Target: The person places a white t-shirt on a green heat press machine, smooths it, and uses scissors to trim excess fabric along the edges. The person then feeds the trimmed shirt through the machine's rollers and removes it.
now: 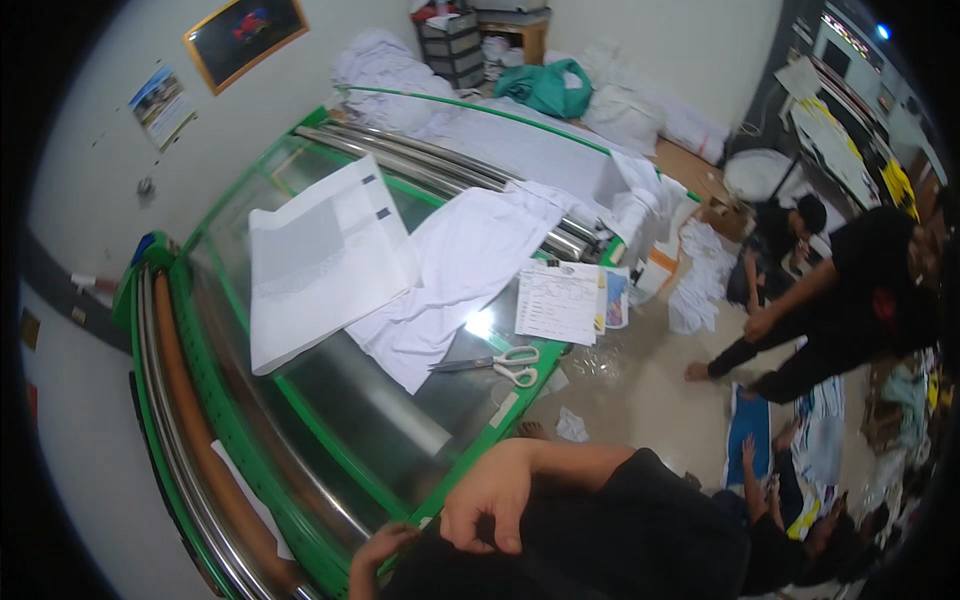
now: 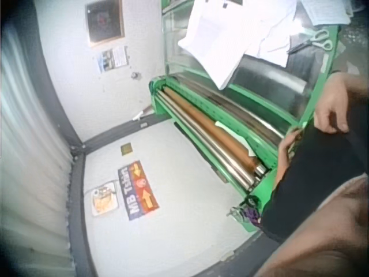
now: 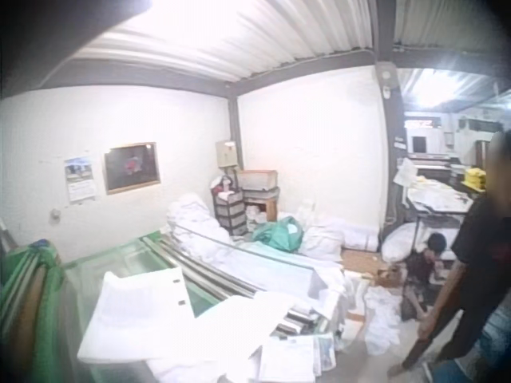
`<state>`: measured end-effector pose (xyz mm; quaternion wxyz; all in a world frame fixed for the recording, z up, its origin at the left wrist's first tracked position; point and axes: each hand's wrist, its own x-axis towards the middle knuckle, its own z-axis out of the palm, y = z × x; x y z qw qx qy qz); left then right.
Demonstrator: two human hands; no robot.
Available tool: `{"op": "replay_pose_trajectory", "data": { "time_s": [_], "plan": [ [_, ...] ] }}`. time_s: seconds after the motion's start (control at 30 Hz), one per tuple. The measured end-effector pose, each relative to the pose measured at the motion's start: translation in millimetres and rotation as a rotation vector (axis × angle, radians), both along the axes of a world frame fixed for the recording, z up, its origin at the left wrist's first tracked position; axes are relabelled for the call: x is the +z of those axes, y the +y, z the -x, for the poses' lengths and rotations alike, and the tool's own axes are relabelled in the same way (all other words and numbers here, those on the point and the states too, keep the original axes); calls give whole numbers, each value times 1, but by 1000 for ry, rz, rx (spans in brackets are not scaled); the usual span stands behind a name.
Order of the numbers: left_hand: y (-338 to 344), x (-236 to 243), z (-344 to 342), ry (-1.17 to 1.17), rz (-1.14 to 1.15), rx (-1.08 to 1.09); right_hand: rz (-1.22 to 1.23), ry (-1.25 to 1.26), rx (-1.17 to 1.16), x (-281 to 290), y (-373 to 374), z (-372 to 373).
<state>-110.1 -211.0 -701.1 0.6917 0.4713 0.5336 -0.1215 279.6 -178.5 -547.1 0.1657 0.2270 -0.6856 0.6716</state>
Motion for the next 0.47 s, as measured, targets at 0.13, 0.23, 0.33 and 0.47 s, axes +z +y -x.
{"op": "replay_pose_trajectory", "data": {
  "time_s": [0.13, 0.23, 0.33, 0.47],
  "plan": [
    [40, 41, -72, -103, -268, 86, 98, 50, -182, 8, -38, 2],
    [38, 104, -105, -499, -278, 45, 252, 39, -209, 3, -52, 4],
    [29, 163, -117, -556, -50, -220, 321, 120, -306, 0, -64, -2],
    [28, 170, -133, -724, -90, -378, 342, 123, -252, -6, -63, 3]
  ]
}}
